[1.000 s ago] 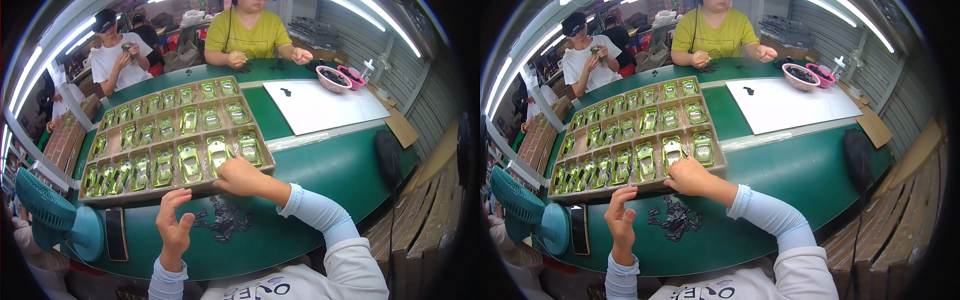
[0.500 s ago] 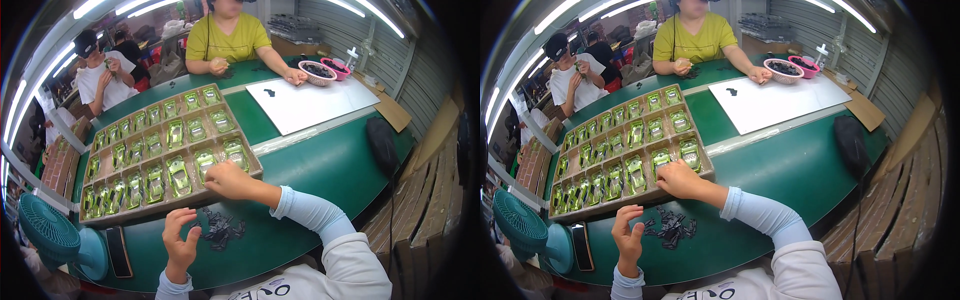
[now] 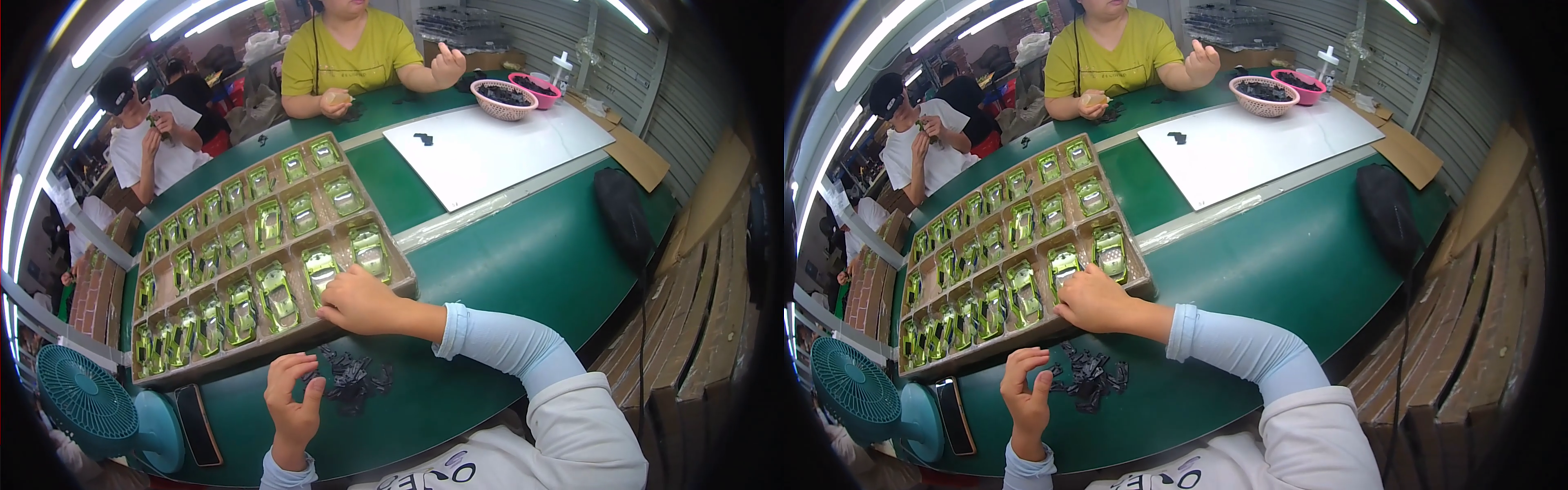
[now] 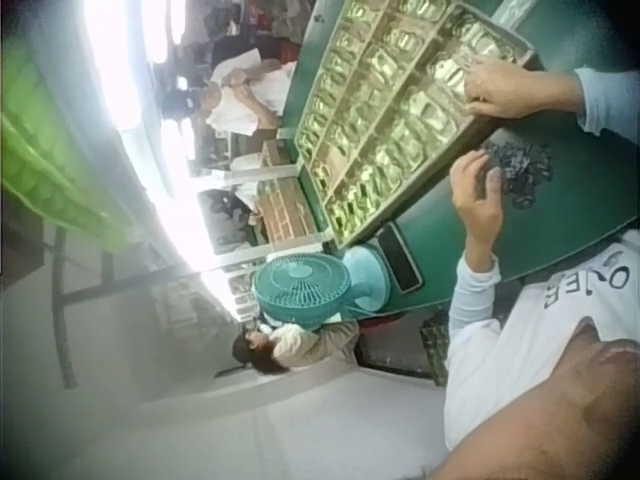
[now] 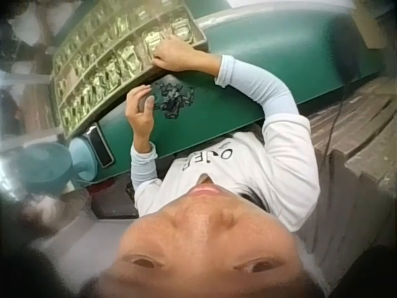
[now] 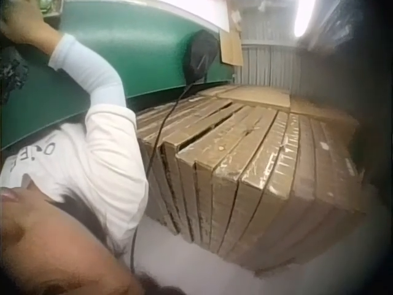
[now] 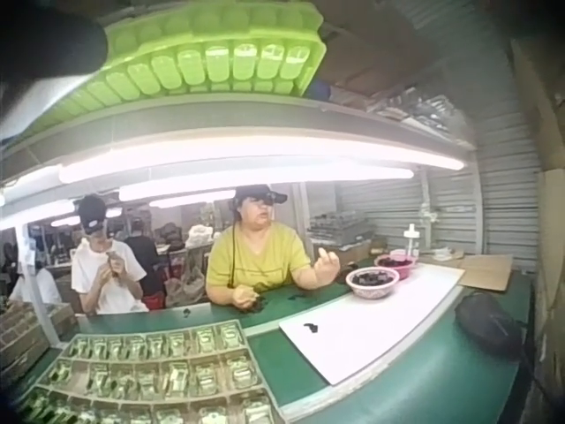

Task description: The person attaches small black parts onto toy car shells by hand, places the assembled car bodies into a tray, and sorts the remaining black parts on the table.

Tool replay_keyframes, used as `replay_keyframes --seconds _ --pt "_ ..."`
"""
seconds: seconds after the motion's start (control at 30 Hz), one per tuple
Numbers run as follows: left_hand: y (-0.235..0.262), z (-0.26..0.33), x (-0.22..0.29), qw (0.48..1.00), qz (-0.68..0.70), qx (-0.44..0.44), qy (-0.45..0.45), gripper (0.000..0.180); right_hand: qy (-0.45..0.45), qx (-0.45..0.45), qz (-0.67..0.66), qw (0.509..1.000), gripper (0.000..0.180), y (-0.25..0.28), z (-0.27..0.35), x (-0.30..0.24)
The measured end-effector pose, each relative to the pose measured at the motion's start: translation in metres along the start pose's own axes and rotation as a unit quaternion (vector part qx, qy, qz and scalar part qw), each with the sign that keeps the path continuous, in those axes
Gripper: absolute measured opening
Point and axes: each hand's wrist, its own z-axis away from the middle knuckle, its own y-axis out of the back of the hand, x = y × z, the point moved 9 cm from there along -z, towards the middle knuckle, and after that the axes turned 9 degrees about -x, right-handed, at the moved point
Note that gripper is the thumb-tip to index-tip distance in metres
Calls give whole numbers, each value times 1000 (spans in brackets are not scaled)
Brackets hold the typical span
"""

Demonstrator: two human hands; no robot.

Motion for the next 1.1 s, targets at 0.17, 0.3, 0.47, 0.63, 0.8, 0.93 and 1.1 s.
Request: replay_keyframes --seconds 0.17,0.3,0.47,0.63,0.8,0.93,1.1 --pt "-2 0 -2 1000 -6 -4 0 16 -5 -11 8 1000 30 -1 0 -1" --pt "-2 -1 -2 1000 -13 -2 -1 15 -4 -11 7 1000 29 -2 0 0" --pt "-3 0 -2 1000 -23 -2 -6 14 4 7 20 1000 27 -1 1 -2" --pt "-5 0 1 999 -31 -8 -15 14 5 15 25 1000 27 -3 1 0" --pt "-6 -1 2 999 -50 -15 -16 14 7 19 32 999 27 -3 1 -1" --pt "-7 -2 2 998 -54 -17 -17 14 11 19 28 999 29 -2 1 0" --pt "-8 -3 1 998 -56 -21 -20 14 10 2 26 1000 31 -3 -1 0"
